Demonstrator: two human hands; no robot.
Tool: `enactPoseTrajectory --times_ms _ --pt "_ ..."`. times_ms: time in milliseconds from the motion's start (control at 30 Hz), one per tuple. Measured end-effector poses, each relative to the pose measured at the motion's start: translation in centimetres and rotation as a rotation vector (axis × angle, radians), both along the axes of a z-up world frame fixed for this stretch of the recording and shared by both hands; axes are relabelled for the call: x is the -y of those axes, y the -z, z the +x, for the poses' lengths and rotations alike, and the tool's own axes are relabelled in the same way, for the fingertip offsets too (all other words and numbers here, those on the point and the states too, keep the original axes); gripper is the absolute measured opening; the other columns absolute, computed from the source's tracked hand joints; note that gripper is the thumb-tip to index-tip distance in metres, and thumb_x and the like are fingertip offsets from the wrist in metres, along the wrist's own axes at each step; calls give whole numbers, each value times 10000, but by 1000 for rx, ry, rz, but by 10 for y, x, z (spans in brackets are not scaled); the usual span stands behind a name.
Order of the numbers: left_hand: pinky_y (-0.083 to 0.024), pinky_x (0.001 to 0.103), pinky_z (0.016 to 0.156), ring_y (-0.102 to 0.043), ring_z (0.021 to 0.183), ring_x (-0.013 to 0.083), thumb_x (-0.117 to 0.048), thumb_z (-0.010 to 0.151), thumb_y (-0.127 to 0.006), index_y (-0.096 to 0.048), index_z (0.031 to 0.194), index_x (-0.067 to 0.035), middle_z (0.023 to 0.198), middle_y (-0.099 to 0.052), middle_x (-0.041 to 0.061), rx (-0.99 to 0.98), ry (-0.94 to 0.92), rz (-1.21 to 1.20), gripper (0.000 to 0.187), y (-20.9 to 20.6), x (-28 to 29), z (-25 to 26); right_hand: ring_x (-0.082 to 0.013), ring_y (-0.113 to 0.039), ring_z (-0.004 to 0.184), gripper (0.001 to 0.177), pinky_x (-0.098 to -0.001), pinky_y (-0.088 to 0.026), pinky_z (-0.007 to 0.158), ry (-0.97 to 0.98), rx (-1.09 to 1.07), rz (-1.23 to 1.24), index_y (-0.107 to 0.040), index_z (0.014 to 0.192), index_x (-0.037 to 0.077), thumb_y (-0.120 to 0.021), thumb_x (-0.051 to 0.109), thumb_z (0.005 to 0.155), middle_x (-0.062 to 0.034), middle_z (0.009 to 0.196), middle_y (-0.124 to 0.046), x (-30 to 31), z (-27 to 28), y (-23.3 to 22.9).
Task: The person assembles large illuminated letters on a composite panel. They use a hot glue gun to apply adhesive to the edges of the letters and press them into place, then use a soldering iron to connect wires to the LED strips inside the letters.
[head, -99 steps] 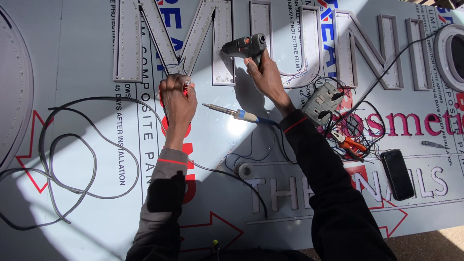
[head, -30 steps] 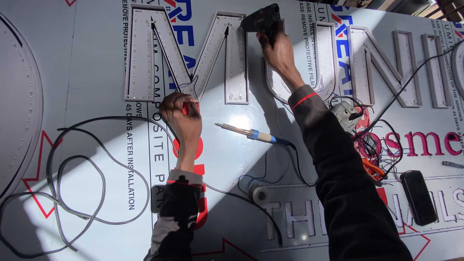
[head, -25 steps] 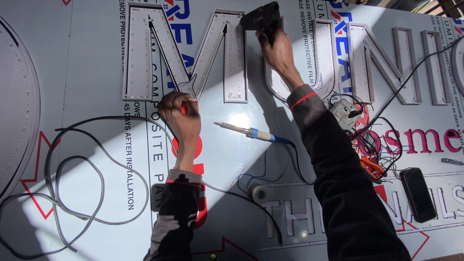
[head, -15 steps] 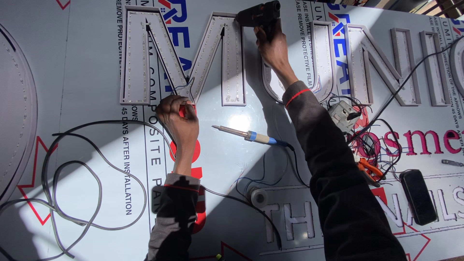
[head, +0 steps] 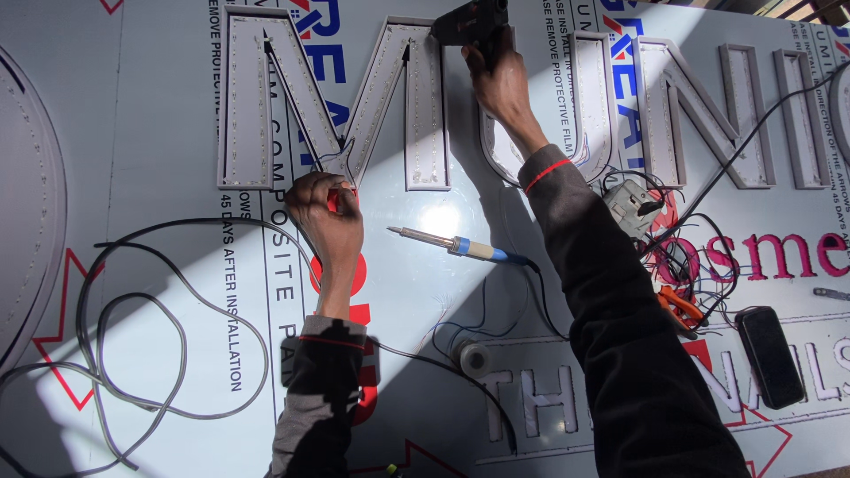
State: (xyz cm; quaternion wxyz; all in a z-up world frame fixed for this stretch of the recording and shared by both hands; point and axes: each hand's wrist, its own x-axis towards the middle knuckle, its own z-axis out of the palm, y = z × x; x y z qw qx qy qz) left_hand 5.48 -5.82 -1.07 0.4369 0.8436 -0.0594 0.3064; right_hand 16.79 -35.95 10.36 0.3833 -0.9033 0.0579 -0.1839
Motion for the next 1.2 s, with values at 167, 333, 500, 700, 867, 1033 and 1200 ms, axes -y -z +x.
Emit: enactPoseTrajectory --times_ms 167,333,500,700,867,1033,1200 --pt "-379 454 1102 -651 1144 264 16 930 -708 -744 989 -159 1124 -751 12 -4 -8 -15 188 0 1 0 -521 -699 682 441 -596 -507 570 55 -6 -297 -425 1396 61 -625 353 1133 -188 865 -795 -3 -4 4" --pt "-394 454 1096 -662 1107 261 36 895 -688 -743 960 -157 1101 -747 13 7 -17 -16 211 -1 1 1 -288 -680 760 399 -439 -523 657 -74 -87 33 -522 1364 127 -635 403 1099 -72 949 -754 -13 -1 -8" --pt "-392 452 1107 -661 1100 262 18 902 -705 -751 977 -151 1116 -735 18 -1 -23 -15 191 0 2 -1 -176 -759 764 507 -341 -659 727 -226 -58 211 -523 1450 90 -582 496 1152 -55 900 -774 -14 -1 -9" --pt "-396 472 1103 -655 1093 268 28 916 -721 -746 1013 -125 1121 -741 32 -17 -9 -3 183 3 2 -1 -177 -770 754 601 -330 -638 655 -287 24 120 -475 1560 99 -560 570 1197 -77 992 -794 -17 16 1" --pt "-402 468 1082 -618 1116 285 2 935 -723 -739 1038 -140 1151 -730 35 -43 -6 -8 176 9 1 -1 -179 -692 699 349 -329 -568 606 -265 22 124 -510 1370 89 -586 391 1212 -51 856 -717 -19 18 7" --pt "-409 465 1081 -614 1123 288 -5 930 -728 -743 1013 -146 1132 -726 30 -50 -8 -13 164 12 1 -1 -167 -700 688 346 -348 -544 622 -254 -27 106 -533 1335 116 -618 413 1180 -6 846 -734 -29 13 7" --pt "-413 457 1065 -620 1107 281 10 910 -719 -751 1006 -162 1129 -728 7 -42 -14 -9 199 10 1 0 -160 -706 682 355 -343 -563 615 -256 17 113 -511 1393 118 -621 389 1193 -4 884 -727 -27 14 2"
